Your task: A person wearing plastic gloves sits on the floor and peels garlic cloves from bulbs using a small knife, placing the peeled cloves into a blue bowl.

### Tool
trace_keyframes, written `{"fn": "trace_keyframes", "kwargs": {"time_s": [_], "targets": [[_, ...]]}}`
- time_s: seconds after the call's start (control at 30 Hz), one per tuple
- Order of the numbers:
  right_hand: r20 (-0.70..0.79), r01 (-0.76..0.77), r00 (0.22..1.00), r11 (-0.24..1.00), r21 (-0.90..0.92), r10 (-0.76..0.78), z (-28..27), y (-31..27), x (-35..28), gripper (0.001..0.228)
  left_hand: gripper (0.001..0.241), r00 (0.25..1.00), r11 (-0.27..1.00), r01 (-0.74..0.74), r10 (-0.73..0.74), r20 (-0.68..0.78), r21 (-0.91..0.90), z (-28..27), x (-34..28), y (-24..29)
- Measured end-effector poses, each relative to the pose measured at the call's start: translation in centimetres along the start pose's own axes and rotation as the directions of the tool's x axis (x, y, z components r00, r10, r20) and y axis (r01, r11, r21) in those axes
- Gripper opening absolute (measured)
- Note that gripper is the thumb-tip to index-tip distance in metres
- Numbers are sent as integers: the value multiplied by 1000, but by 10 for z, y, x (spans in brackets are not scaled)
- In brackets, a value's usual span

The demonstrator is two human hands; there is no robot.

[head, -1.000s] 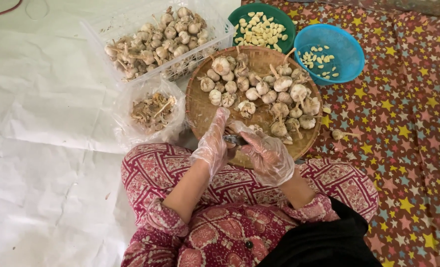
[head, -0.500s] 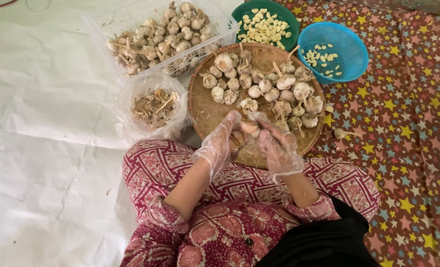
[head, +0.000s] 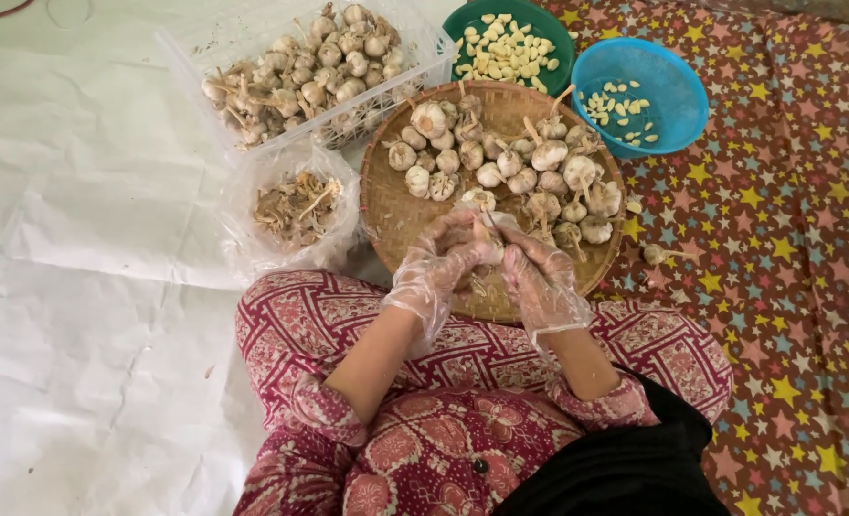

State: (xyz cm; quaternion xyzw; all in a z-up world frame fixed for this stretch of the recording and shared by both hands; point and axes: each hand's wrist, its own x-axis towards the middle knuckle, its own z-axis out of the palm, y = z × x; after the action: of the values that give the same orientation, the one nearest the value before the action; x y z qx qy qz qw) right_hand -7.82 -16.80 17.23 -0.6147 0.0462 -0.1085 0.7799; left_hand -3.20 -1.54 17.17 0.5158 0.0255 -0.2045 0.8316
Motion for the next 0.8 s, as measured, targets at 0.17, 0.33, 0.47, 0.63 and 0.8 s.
{"fn": "trace_keyframes", "kwargs": {"time_s": [0.17,0.33,0.47,0.63,0.8], "targets": [[32,-28,999,998,57,26,-6,16,-3,24,45,996,993,-77,72,-56,-94,5,-4,6],[99,-178,981,975,133,165,-11,16,-7,30,29,988,984,-66,41,-150,-165,-10,6,-12],[206,-271,953,928,255,222,-18,12,1,39,25,986,983,-90,66,-151,-162,-6,0,-6],[211,-265,954,927,266,212,-16,0,1,40,20,983,982,-139,121,-140,-127,2,-17,9],[338,-128,938,982,139,75,-7,-24,-2,53,14,942,948,-320,319,-103,7,-6,-15,2]]}}
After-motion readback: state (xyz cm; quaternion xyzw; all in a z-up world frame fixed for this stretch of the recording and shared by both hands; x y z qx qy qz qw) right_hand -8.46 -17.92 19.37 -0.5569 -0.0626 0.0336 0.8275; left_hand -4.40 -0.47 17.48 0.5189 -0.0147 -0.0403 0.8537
